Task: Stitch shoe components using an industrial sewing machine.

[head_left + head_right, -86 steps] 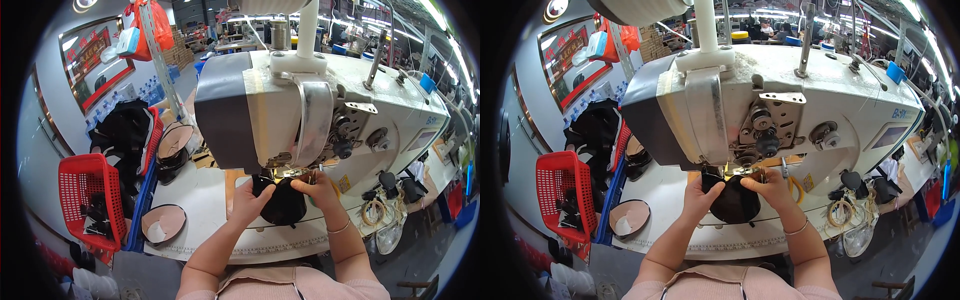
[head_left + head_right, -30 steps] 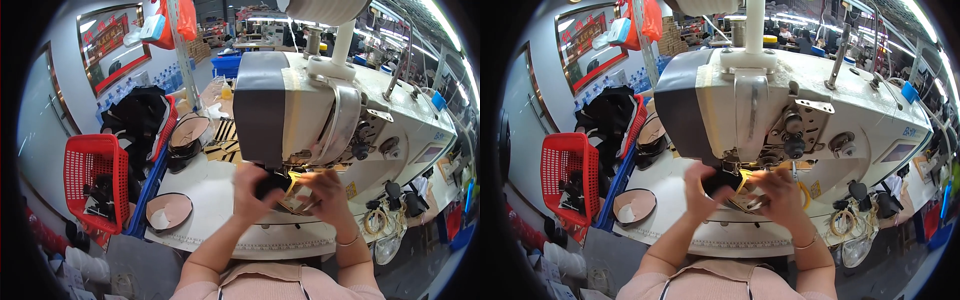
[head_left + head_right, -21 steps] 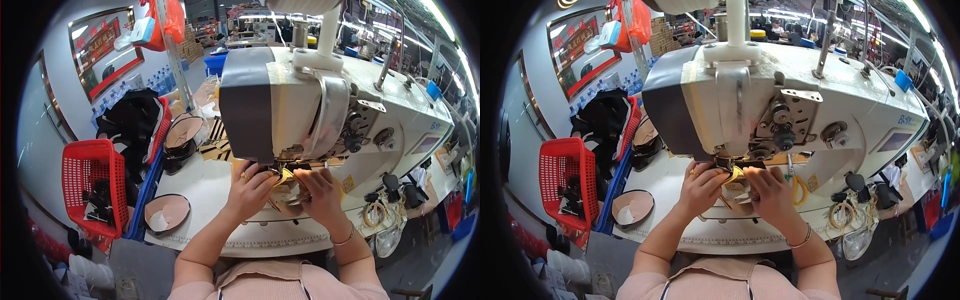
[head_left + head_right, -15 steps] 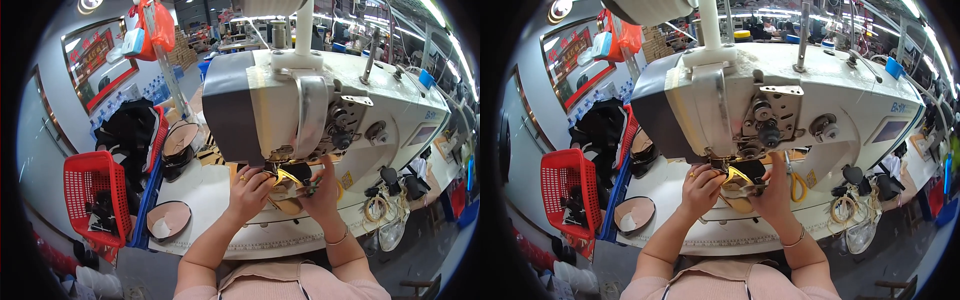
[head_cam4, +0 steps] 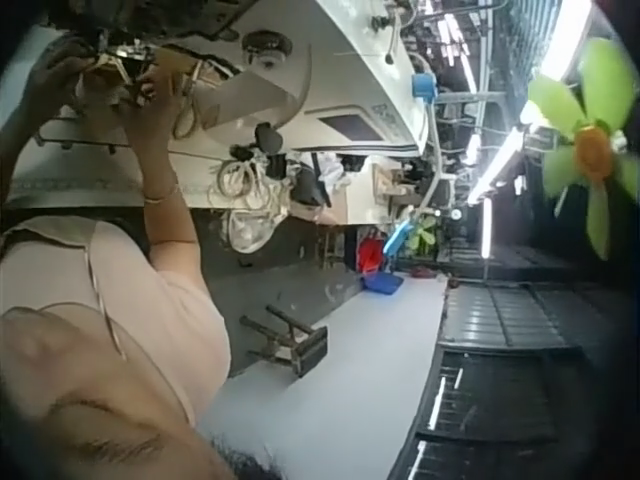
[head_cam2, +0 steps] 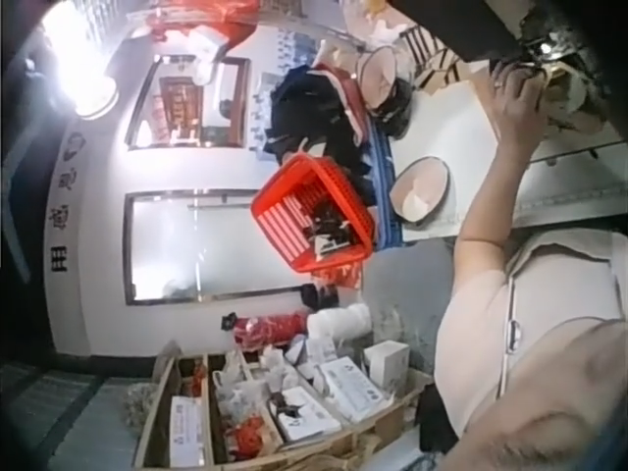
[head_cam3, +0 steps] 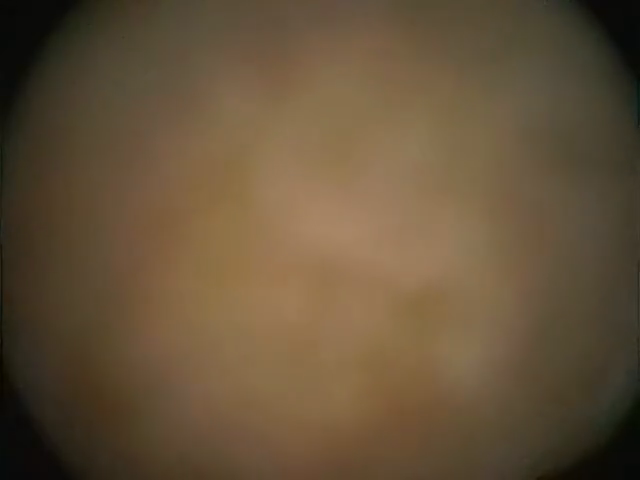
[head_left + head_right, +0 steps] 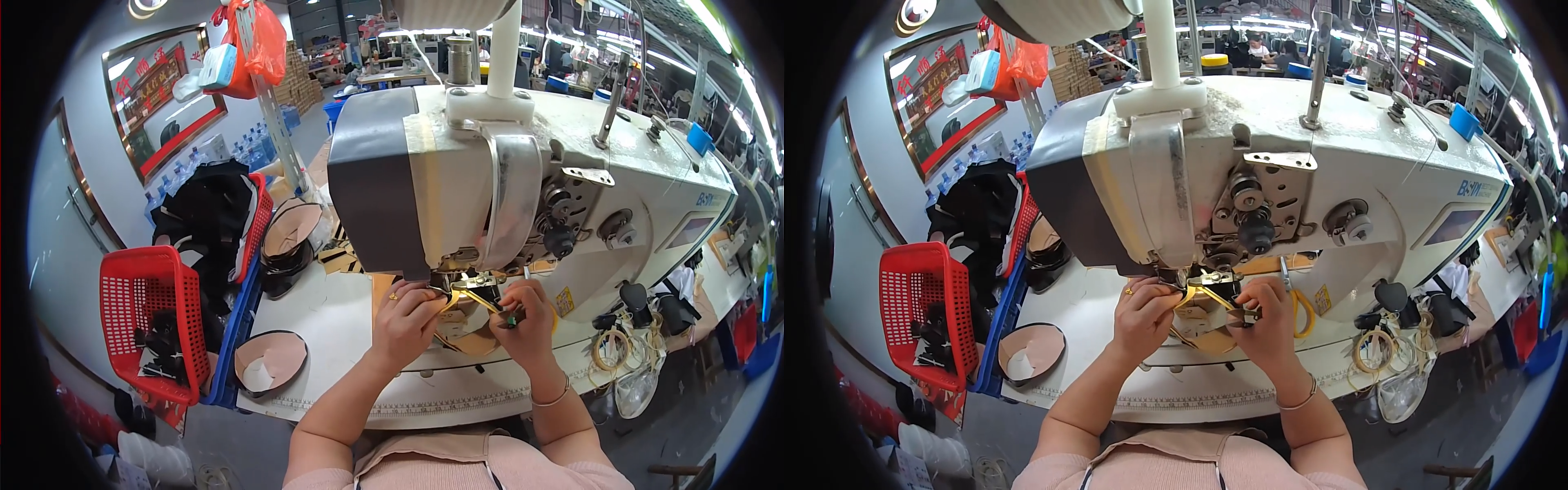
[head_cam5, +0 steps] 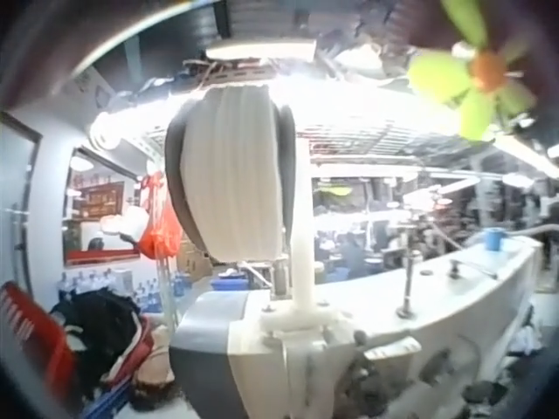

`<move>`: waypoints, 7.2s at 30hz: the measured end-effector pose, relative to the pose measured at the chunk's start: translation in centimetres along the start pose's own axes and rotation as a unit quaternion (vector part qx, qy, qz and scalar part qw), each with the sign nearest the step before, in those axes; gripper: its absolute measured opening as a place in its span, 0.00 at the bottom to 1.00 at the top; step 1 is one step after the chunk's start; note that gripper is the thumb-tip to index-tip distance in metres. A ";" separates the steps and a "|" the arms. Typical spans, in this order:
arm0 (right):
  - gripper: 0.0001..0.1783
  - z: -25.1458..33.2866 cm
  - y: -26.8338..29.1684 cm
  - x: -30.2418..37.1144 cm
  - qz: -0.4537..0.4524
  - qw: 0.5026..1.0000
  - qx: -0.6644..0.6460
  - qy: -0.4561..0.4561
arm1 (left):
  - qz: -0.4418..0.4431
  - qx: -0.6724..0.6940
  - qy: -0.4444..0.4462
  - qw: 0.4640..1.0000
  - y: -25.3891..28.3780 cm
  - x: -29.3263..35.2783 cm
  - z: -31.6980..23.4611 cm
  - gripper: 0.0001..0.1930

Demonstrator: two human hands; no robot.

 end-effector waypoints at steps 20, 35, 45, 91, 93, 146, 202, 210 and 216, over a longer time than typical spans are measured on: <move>0.15 -6.4 -2.2 0.3 -0.012 0.947 -0.197 -0.253 | -0.012 -0.041 0.063 0.997 -0.7 0.2 0.1 0.08; 0.16 -7.5 -2.8 -0.6 0.062 0.948 -0.015 -0.313 | 0.024 0.437 0.490 0.754 -3.5 3.4 9.5 0.23; 0.14 2.8 0.8 -0.1 -0.101 0.975 0.134 0.147 | 0.080 0.726 0.534 0.425 -3.6 5.0 6.9 0.24; 0.17 0.2 -0.8 0.7 -0.042 0.974 0.108 0.192 | -0.105 0.607 0.477 0.627 -3.0 7.3 2.2 0.20; 0.14 -0.2 -0.9 0.5 -0.040 0.976 0.096 0.191 | -0.124 0.617 0.453 0.631 -2.9 7.2 1.9 0.20; 0.16 7.4 -2.6 0.2 0.167 0.871 0.292 0.358 | 0.018 0.685 0.585 0.434 -5.0 4.3 7.4 0.12; 0.09 0.6 -5.3 0.2 0.245 0.909 -0.207 -0.267 | 0.084 0.501 0.459 0.729 -3.3 4.9 3.0 0.18; 0.09 3.1 -3.5 -0.4 0.226 0.964 -0.110 -0.080 | 0.096 0.457 0.471 0.749 -3.2 3.4 4.3 0.17; 0.09 0.8 -5.0 0.4 0.246 0.925 -0.183 -0.226 | 0.082 0.513 0.475 0.711 -3.6 2.5 5.3 0.20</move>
Point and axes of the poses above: each hand's wrist, its own x-axis away from the middle knuckle, its own y-axis out of the back of the hand, z = x × y, the point moved 7 cm from there along -x, towards the middle knuckle, and after that the axes turned 9 degrees about y, right-handed, at the moved point
